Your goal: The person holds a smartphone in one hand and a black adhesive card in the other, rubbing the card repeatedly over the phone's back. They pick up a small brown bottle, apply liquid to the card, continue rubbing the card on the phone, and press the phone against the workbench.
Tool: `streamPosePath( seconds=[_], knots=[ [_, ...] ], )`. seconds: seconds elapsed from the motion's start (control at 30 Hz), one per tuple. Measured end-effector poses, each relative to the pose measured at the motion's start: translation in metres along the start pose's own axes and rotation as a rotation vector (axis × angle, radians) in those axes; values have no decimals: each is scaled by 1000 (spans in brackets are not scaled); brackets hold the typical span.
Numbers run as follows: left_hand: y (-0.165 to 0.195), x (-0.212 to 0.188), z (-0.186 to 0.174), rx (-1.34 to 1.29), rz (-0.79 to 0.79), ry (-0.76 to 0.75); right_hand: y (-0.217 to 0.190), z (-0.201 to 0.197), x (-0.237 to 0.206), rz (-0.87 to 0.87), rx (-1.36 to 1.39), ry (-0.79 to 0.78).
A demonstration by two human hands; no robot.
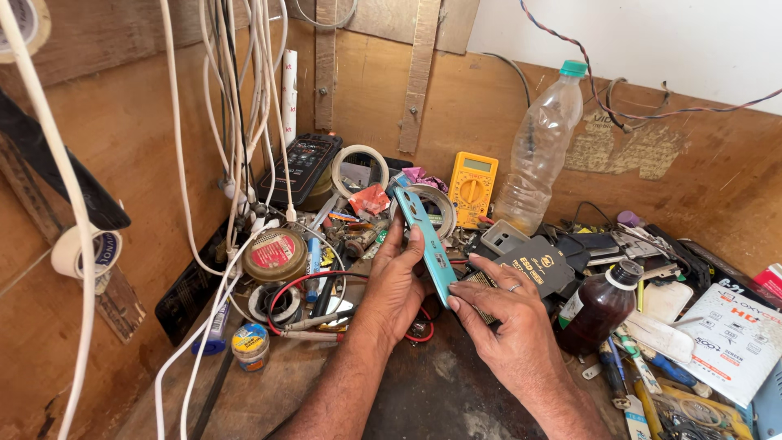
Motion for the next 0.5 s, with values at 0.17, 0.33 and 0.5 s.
streamPosePath(
  seconds=[0.17, 0.33, 0.5],
  knots=[
    [-2, 1, -1, 23, 2, -1, 3, 1, -1, 18, 25, 3],
    [-4, 2, 0, 8, 28, -23, 3, -1, -2, 9, 39, 15],
    [-3, -1, 1, 18, 32, -39, 1, -3, -2, -4, 29, -3]
  ],
)
Point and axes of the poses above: each hand's wrist, its own x-axis towards the middle knuckle, its own z-axis out of the palm, y = z × x, the point moved 1 cm from there along x, towards the middle knuckle, and after that the axes turned 5 degrees about z, right-handed, at the moved point
